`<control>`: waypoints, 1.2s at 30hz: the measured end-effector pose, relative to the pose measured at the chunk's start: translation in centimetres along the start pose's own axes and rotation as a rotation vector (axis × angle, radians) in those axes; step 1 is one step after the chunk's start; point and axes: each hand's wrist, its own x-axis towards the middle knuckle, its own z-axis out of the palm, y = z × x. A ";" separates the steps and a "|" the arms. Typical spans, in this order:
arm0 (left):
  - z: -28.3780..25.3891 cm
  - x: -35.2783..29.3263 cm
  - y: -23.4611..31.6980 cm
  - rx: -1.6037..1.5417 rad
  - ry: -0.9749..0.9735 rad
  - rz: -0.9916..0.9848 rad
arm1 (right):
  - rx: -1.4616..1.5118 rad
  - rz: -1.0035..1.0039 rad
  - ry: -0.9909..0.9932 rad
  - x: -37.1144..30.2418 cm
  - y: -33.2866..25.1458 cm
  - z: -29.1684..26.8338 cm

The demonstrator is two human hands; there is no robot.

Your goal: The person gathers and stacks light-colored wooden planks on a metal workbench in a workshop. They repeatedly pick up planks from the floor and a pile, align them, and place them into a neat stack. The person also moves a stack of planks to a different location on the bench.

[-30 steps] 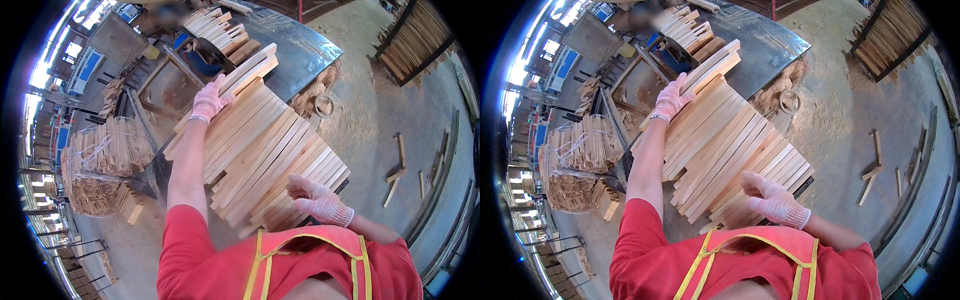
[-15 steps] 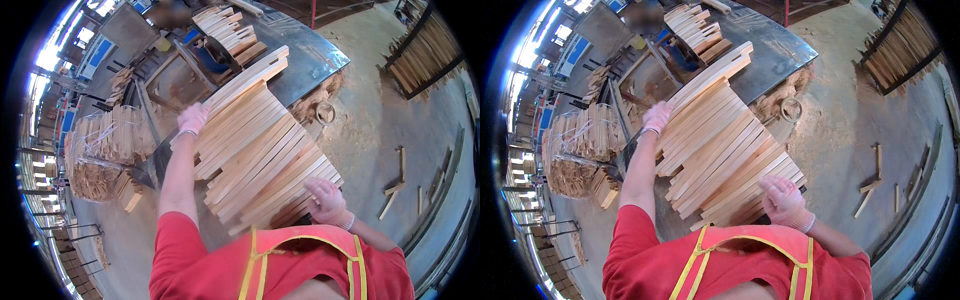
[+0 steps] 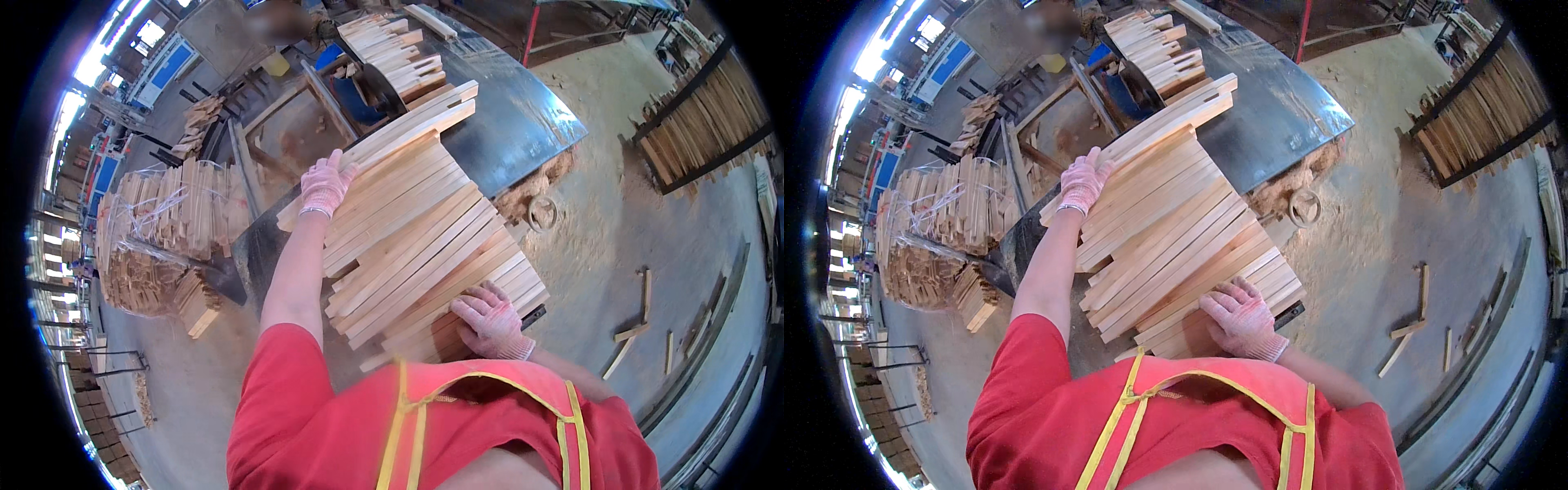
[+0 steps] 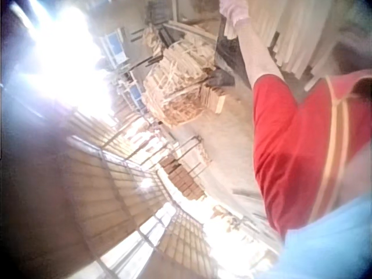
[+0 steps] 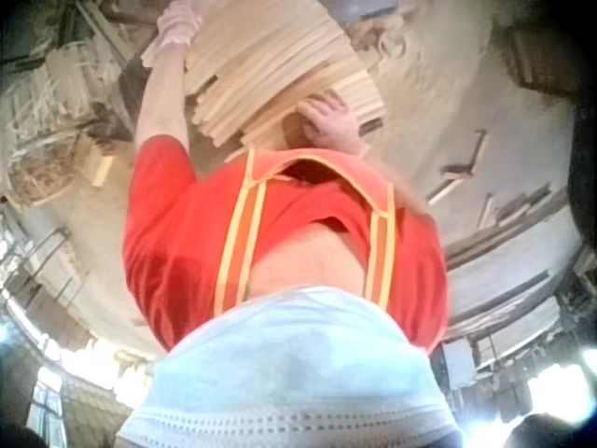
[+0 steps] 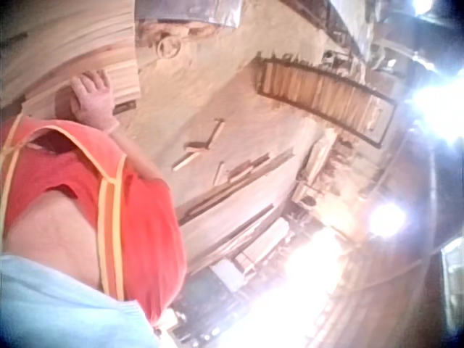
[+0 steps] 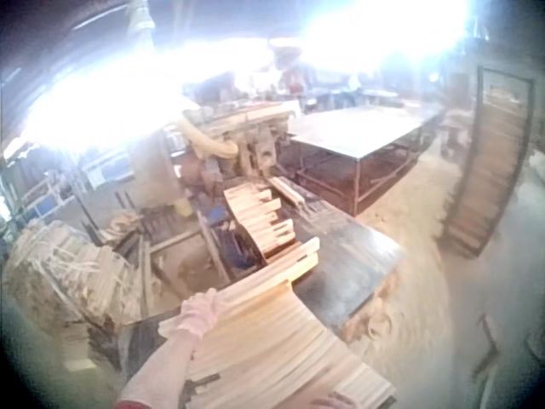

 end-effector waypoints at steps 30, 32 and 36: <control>0.6 20.1 -9.8 0.033 0.015 0.031 | 0.016 0.022 0.132 21.1 2.8 5.2; 0.1 19.9 -9.9 0.053 0.015 0.048 | 0.006 0.010 0.127 21.2 2.9 5.2; 0.9 19.1 -9.9 0.053 0.044 0.061 | -0.013 0.036 0.083 20.8 2.3 4.8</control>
